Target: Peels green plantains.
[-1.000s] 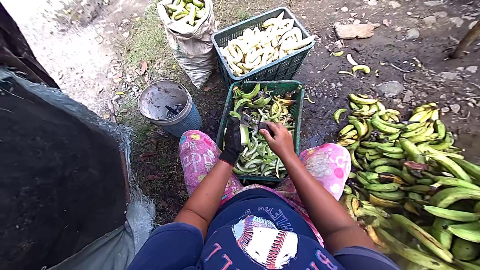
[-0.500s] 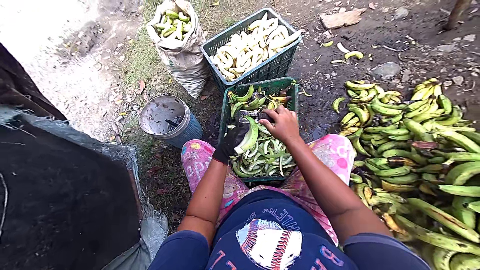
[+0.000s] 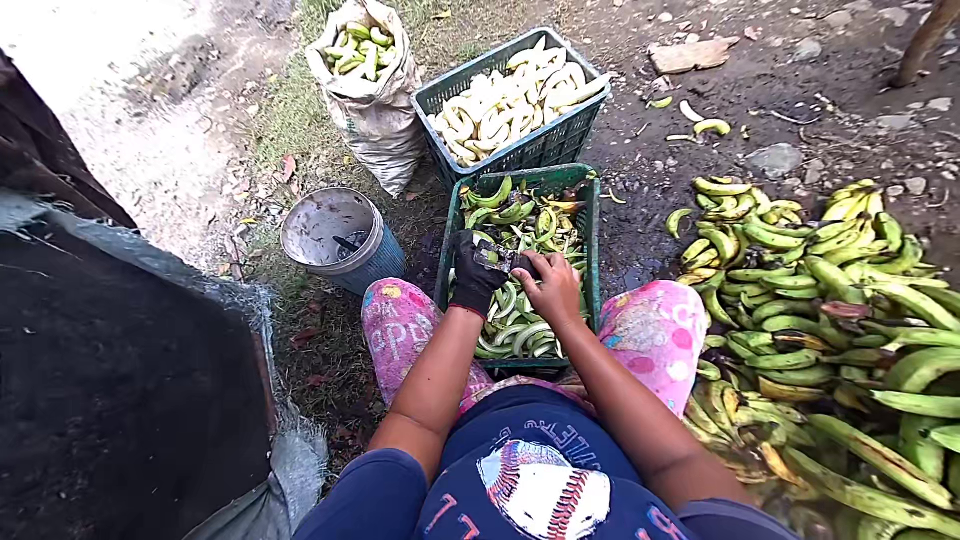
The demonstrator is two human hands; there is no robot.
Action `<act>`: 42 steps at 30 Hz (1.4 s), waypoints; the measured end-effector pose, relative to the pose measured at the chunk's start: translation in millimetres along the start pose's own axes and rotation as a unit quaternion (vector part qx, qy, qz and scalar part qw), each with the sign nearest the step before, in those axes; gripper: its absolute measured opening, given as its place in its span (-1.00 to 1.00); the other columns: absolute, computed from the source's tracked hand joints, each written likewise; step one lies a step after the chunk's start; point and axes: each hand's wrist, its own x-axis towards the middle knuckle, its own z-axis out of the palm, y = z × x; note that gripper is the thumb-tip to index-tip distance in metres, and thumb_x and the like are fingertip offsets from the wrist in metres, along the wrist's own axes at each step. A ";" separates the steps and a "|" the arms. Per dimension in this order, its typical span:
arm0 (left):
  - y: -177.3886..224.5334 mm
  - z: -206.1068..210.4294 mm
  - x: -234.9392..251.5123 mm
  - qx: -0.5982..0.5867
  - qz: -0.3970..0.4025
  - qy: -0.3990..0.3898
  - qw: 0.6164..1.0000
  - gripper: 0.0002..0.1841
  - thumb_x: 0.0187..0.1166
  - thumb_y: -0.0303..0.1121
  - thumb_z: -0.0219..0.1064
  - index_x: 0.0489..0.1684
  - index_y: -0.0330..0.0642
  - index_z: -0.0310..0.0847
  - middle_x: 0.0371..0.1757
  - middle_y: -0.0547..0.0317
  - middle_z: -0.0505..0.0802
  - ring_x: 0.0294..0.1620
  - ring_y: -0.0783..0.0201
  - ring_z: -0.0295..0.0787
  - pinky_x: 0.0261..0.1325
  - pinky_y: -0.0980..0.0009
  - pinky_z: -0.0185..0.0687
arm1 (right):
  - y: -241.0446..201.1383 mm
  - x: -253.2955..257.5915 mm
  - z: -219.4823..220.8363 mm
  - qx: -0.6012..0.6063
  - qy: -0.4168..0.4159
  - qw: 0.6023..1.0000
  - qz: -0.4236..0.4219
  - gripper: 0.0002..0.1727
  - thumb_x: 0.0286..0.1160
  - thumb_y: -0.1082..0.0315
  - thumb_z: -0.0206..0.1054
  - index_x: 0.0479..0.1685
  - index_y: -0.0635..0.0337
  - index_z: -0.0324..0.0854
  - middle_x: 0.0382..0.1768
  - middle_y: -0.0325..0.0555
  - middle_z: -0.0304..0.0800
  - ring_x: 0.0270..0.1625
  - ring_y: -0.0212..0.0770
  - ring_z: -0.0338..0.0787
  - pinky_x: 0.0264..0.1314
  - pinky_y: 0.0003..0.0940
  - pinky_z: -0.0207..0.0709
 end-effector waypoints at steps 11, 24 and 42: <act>29.6 -45.2 -41.2 0.613 0.128 -0.100 0.774 -0.53 0.86 -0.17 -0.01 0.68 -0.08 0.35 0.56 -0.10 0.60 0.49 -0.01 0.58 0.43 -0.10 0.54 | 1.3 50.9 -23.3 -0.043 -0.085 0.995 0.025 -0.39 0.74 -0.29 -0.01 0.47 -0.20 0.69 0.17 0.21 0.79 0.27 0.27 0.73 0.30 0.38 0.40; 37.7 -17.6 -22.7 0.257 0.031 -0.075 0.963 -0.62 0.90 -0.14 -0.19 0.19 -0.06 0.55 -0.22 0.28 0.77 -0.29 0.46 0.72 -0.22 0.46 0.73 | 6.6 27.5 -9.3 0.042 -0.079 0.996 -0.023 -0.44 0.69 -0.16 0.24 0.42 0.01 0.70 0.07 0.22 0.77 0.08 0.24 0.79 0.11 0.32 0.62; 35.7 -46.5 -34.0 0.079 -0.012 -0.126 0.989 -0.55 0.85 0.07 -0.19 0.09 0.05 0.58 -0.31 0.29 0.73 -0.44 0.45 0.64 -0.40 0.50 0.64 | -3.9 39.8 -29.1 0.091 -0.147 0.985 -0.020 -0.35 0.73 -0.25 0.06 0.50 0.00 0.65 0.23 0.19 0.77 0.29 0.22 0.76 0.31 0.36 0.54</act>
